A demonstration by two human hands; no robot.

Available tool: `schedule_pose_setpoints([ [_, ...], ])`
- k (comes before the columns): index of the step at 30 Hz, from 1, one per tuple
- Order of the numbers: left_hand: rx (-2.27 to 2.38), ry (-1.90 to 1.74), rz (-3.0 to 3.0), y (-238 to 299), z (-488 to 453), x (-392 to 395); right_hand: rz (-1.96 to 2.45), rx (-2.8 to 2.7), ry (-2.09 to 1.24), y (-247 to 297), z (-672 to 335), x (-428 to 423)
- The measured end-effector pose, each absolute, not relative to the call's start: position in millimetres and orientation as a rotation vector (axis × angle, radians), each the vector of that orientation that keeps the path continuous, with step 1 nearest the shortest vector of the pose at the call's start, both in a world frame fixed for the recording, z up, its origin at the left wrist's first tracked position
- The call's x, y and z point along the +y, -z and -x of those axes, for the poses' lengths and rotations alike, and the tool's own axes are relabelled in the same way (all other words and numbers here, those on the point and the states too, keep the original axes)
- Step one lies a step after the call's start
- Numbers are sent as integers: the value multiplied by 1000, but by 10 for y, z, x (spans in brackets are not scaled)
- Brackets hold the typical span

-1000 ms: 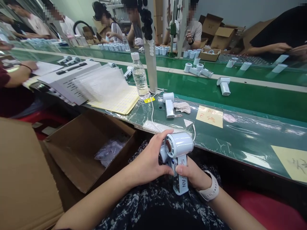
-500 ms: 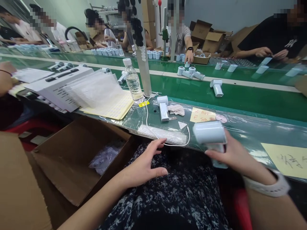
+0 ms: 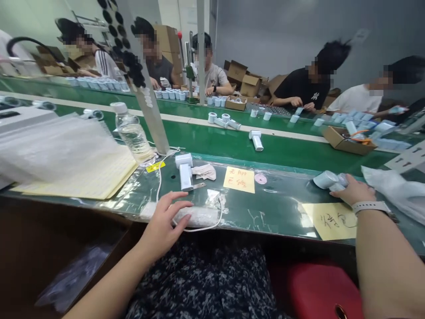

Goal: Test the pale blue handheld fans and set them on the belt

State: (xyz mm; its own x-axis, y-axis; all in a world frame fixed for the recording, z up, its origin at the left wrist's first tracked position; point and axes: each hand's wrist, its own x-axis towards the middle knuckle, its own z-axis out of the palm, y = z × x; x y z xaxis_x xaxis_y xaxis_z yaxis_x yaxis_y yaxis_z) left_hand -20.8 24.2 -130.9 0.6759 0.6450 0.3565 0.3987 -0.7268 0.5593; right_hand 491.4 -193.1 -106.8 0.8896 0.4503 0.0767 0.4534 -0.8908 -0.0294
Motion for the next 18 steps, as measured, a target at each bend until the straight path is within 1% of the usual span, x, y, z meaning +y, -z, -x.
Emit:
schedule_pose_setpoints([
  [2,817,-851,-2587,1372,50,404,3021,-589,206,1055,-4852,-1781],
  [5,879,-826,-2633,1438,-156,616,2944,-732,258,1116,-4726,-1271],
  [9,1107,-639,-2465,1480,-308,781,2766,-1093,147,1372,-4457,-278],
  [12,1211,-548,-2360,1466,-313,794,2683,-1153,46,1627,-4208,382],
  [15,1277,-596,-2266,1441,-273,764,2658,-1049,-30,1810,-4047,777],
  [18,1326,-734,-2104,1440,-221,750,2613,-917,-58,1866,-4027,909],
])
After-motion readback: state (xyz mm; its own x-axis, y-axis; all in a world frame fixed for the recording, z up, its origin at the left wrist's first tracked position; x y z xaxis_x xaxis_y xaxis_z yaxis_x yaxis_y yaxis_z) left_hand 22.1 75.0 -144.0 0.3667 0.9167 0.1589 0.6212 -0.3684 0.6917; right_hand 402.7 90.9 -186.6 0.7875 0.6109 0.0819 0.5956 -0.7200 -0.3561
